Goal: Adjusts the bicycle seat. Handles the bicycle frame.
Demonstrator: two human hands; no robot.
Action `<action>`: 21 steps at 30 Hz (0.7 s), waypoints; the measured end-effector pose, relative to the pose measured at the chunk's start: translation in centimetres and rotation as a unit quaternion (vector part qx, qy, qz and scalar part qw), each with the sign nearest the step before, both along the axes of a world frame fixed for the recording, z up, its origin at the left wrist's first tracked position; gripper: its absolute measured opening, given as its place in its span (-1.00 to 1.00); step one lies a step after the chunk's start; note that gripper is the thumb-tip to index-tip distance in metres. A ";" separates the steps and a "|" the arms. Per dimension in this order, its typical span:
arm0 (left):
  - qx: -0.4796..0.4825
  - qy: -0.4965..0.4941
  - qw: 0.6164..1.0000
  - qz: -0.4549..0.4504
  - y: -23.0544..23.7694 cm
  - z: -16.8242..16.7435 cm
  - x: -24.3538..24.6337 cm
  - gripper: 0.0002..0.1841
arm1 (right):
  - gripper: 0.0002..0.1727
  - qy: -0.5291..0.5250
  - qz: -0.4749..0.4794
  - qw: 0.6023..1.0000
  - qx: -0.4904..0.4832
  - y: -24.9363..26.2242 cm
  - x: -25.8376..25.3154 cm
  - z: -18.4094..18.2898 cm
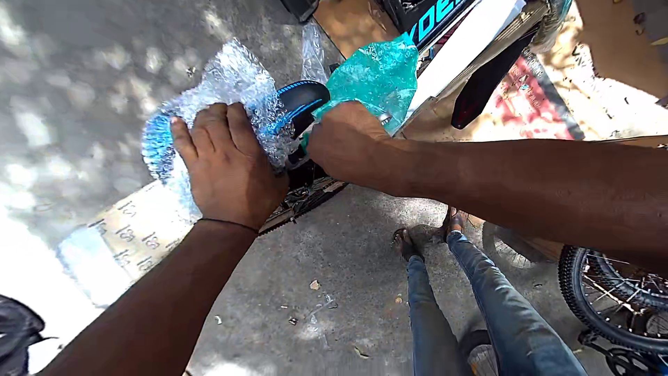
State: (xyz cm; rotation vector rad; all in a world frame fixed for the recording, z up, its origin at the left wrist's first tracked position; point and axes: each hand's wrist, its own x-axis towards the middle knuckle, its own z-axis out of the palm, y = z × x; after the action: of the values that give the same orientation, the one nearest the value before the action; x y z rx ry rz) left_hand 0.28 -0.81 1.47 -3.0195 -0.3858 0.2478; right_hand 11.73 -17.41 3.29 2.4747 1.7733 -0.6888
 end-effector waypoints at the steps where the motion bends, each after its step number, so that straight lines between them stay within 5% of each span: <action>1: -0.001 0.001 1.000 -0.001 0.0 0.0 0.0 0.12 | -0.77 -0.010 0.023 0.999 0.020 -0.1 0.7 -0.7; 6: -0.017 -0.002 1.000 0.011 -0.1 0.3 0.2 0.06 | -0.71 0.043 -0.007 0.996 0.077 -1.6 1.7 -3.7; 9: -0.007 -0.022 1.000 0.014 0.4 -0.2 0.1 0.07 | -0.72 -0.017 0.005 0.987 0.160 -2.0 1.9 -5.8; 12: 0.021 -0.061 0.998 0.006 0.9 -1.8 -0.4 0.11 | -0.58 -0.070 -0.061 0.931 0.353 -1.8 0.3 -16.0; 15: 0.042 -0.085 0.995 -0.029 1.0 -2.2 -0.8 0.11 | -0.64 0.024 -0.166 0.851 0.497 1.4 -4.4 -25.0; 17: 0.030 -0.081 0.995 -0.056 2.0 -1.9 -0.9 0.11 | -0.68 0.141 -0.140 0.864 0.462 1.6 -4.4 -24.8; 21: 0.014 -0.071 0.996 -0.059 1.9 -1.5 -1.3 0.11 | -0.62 0.268 -0.064 0.902 0.333 -1.2 -1.2 -18.5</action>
State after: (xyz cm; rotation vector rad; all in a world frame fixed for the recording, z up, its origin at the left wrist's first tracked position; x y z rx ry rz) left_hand -1.01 1.09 -0.04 -3.0271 -0.2179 0.0180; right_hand 10.56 -18.63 -15.21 3.0768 2.3762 -0.9873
